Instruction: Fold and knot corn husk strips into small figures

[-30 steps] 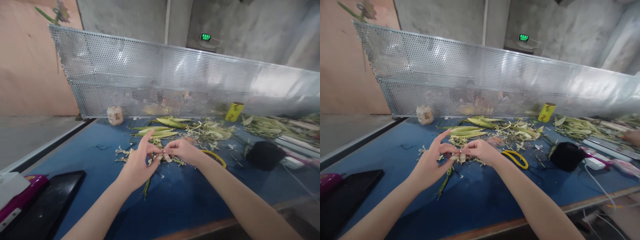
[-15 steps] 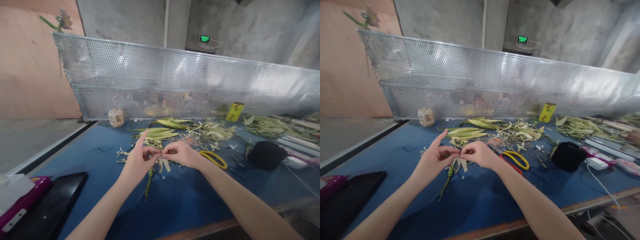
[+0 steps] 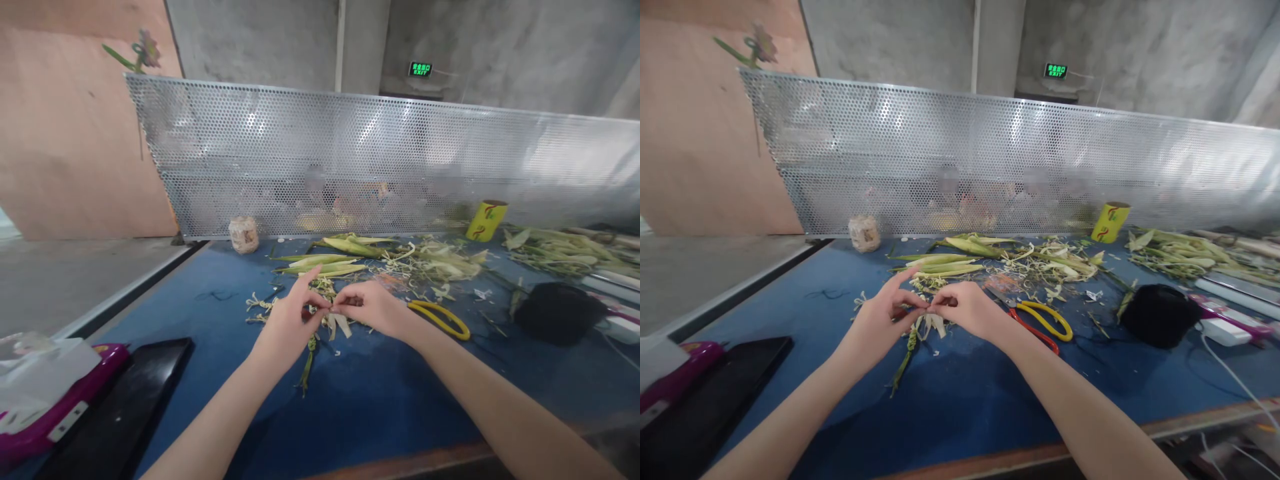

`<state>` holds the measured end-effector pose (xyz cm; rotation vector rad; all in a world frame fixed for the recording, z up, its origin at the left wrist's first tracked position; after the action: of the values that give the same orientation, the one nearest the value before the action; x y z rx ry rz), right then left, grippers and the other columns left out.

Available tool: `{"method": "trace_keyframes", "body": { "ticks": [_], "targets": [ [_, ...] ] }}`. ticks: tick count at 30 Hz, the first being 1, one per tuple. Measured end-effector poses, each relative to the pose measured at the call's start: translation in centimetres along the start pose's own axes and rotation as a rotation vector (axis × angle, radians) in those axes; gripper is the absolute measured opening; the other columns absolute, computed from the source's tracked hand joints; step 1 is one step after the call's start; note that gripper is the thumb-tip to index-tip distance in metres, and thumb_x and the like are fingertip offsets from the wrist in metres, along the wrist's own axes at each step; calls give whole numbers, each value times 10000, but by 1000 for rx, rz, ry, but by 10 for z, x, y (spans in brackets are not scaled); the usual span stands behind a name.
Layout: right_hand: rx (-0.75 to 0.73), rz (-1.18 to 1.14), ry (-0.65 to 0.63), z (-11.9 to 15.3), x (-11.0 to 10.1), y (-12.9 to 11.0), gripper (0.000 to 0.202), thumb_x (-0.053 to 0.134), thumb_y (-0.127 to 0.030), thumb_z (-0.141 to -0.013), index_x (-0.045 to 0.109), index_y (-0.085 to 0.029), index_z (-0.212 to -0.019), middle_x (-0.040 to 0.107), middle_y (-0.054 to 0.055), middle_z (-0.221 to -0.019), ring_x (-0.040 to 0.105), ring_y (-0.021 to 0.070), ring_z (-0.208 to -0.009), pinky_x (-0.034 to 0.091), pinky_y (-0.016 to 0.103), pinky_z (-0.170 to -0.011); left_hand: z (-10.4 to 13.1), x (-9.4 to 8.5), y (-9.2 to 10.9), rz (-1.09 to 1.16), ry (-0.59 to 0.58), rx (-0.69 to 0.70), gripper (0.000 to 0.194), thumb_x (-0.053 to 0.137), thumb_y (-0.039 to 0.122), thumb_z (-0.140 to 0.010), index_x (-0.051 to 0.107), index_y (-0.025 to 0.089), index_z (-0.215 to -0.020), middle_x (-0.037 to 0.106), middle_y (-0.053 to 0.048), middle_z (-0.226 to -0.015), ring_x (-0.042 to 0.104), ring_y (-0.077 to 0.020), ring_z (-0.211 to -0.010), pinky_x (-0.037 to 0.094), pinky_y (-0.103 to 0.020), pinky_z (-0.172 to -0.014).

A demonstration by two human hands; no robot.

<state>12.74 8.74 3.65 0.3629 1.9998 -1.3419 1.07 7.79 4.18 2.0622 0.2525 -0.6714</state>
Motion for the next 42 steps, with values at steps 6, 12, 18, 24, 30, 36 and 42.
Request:
{"method": "trace_keyframes", "body": {
  "ticks": [6,12,18,24,30,36,42],
  "targets": [
    [13,-77,-64,0,5,2,246,516,-367,-784,632,-159,-724,484,-18,-576,385,91,-526,302,224,-511,1,-3,3,-15,63,23,617,499,177,-756,236,223,-1311,650,13,-795,607,-121,-668,494,-268,-665],
    [98,-337,-138,0,12,11,330,509,-447,-780,604,-148,-677,414,-31,-527,347,87,-503,271,227,-499,6,-2,17,-197,90,204,636,458,135,-786,160,232,-1340,613,24,-770,586,-114,-710,472,-264,-713],
    [131,-446,-174,1,14,13,366,579,-499,-712,617,-142,-643,552,9,-597,405,96,-528,311,235,-528,6,6,21,-226,-46,276,730,417,75,-781,30,259,-1373,634,23,-827,589,-123,-836,458,-289,-798],
    [100,-310,-178,0,5,11,321,568,-469,-737,641,-159,-697,550,2,-610,380,89,-515,288,237,-510,1,1,8,83,-20,57,828,480,215,-802,-116,225,-1377,668,-29,-868,613,-148,-775,488,-314,-732],
    [41,-165,-89,1,-1,2,274,548,-412,-762,644,-162,-706,508,-8,-600,395,96,-545,296,237,-518,-4,1,-9,382,38,-157,906,612,251,-698,27,149,-1382,674,-83,-862,615,-159,-687,501,-301,-609],
    [-12,-29,-40,1,-1,0,223,542,-356,-773,649,-168,-718,487,-13,-568,358,86,-507,270,237,-482,-3,0,-11,282,31,-125,825,602,207,-689,132,184,-1367,666,-21,-750,590,-139,-620,486,-291,-596],
    [7,28,-54,0,2,7,300,504,-421,-786,620,-165,-680,434,-26,-527,331,81,-479,245,234,-461,-2,0,-6,182,30,-73,800,556,181,-708,114,180,-1375,657,-15,-753,605,-144,-680,491,-296,-650]
  ]
}}
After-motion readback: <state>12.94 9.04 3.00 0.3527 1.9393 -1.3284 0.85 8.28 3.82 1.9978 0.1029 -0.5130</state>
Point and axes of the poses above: each hand's wrist, its own z-axis away from the middle knuckle, its own x-axis out of the palm, y = z × x, the point moved 8 cm from there along -z, towards the middle knuckle
